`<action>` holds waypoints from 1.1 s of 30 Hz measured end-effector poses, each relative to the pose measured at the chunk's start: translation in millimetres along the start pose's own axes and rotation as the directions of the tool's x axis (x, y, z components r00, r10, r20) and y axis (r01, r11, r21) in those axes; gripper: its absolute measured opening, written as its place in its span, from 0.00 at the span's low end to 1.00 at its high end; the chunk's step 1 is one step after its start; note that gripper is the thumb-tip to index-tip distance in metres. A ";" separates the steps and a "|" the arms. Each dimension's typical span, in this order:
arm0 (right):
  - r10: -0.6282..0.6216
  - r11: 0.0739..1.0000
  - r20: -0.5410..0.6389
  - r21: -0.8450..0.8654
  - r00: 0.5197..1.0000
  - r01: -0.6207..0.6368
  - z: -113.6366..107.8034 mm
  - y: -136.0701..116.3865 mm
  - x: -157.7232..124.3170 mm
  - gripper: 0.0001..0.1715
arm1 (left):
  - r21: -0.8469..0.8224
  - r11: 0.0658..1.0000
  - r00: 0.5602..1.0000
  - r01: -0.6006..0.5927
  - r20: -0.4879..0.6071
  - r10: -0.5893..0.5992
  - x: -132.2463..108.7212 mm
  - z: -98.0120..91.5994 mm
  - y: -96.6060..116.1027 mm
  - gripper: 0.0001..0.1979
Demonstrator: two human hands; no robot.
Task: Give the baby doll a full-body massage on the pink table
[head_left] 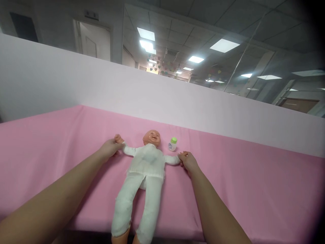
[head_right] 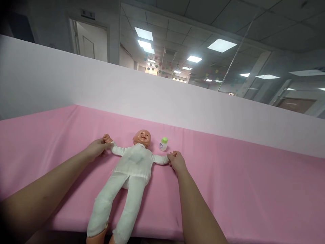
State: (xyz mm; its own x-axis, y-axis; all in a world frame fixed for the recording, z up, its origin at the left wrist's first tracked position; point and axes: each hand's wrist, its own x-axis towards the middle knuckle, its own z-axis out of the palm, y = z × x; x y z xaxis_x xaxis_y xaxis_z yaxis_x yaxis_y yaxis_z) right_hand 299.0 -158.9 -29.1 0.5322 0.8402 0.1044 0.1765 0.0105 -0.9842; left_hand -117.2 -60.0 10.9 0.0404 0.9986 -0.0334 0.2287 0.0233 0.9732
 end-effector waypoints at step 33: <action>-0.390 0.913 0.117 -0.082 0.913 0.401 47.6 -24.1 -36.7 0.28 | 0.243 0.858 0.889 -0.452 0.203 0.410 -39.4 38.8 16.7 0.20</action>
State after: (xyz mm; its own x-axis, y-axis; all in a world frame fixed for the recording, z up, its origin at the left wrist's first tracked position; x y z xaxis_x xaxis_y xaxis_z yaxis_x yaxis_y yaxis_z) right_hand 235.7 -164.2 -16.0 0.3198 0.8268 0.4628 0.4421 0.3018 -0.8447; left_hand -77.3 -100.7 19.7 0.3270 0.8879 0.3237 0.4144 -0.4425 0.7952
